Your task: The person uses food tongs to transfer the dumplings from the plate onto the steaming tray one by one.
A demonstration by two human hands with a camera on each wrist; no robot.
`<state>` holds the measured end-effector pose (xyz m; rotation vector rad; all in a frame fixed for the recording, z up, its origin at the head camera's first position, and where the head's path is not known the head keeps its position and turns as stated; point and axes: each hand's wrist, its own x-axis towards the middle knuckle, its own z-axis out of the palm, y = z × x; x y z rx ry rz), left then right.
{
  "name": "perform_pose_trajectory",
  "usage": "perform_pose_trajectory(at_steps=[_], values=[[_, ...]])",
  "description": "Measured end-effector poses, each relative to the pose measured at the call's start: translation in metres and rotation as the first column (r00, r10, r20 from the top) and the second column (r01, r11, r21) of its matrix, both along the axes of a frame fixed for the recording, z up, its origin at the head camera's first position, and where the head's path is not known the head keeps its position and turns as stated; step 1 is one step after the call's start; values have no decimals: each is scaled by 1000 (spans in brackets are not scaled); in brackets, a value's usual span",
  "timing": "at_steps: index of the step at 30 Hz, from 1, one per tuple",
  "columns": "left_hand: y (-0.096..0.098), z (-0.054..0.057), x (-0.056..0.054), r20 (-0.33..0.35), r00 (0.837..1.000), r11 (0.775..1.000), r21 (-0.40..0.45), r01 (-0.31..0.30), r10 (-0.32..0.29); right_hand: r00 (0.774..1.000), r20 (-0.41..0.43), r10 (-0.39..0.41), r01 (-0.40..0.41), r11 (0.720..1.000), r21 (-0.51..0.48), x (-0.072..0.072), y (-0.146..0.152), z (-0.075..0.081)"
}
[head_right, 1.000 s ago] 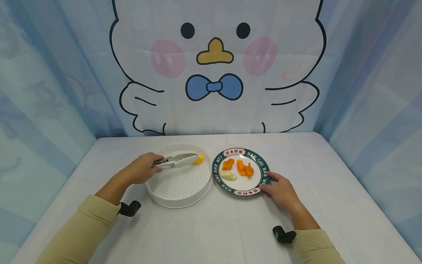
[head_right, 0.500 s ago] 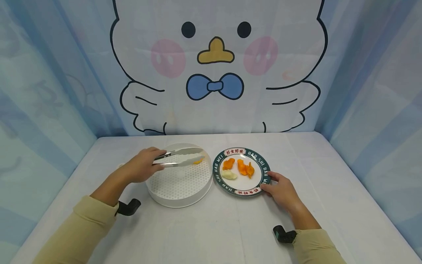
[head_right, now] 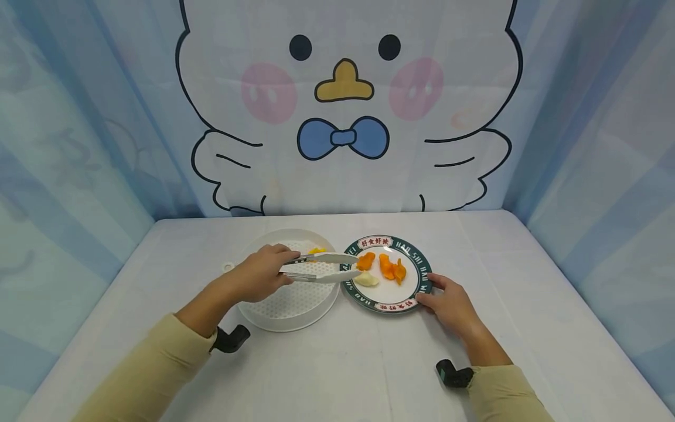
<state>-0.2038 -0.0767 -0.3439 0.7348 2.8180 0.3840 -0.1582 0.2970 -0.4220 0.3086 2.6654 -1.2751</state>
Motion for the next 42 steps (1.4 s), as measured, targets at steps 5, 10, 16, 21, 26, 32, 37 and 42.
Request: perform_pose_trajectory(at_steps=[5,10,16,21,26,32,37,42], values=[[14,-6,2,-7,1000,1000,-15,18,-18,1000,2,1,-1,1000,0,-1,0,0],[28,-7,2,-31,999,998,-55,21,-23,1000,-1,-5,5,1000,-14,-1,1,0],[42,-4,2,-65,997,990,-135,32,-41,1000,0,-9,9,1000,-12,-1,1,-1],[51,0,0,-95,993,977,-207,48,-69,1000,-5,-3,3,1000,-3,0,1,0],[55,1,-2,-106,991,969,-242,53,-81,1000,-6,-6,6,1000,-8,0,0,-1],[56,0,-4,-75,995,975,-217,50,-68,1000,-11,-6,6,1000,-16,0,0,-1],[54,-2,-4,-46,998,984,-174,40,-49,1000,-13,-6,5,1000,-18,0,0,-1],[51,-1,-3,-38,998,989,-144,40,-46,1000,-12,-8,7,1000,-22,0,0,-1]])
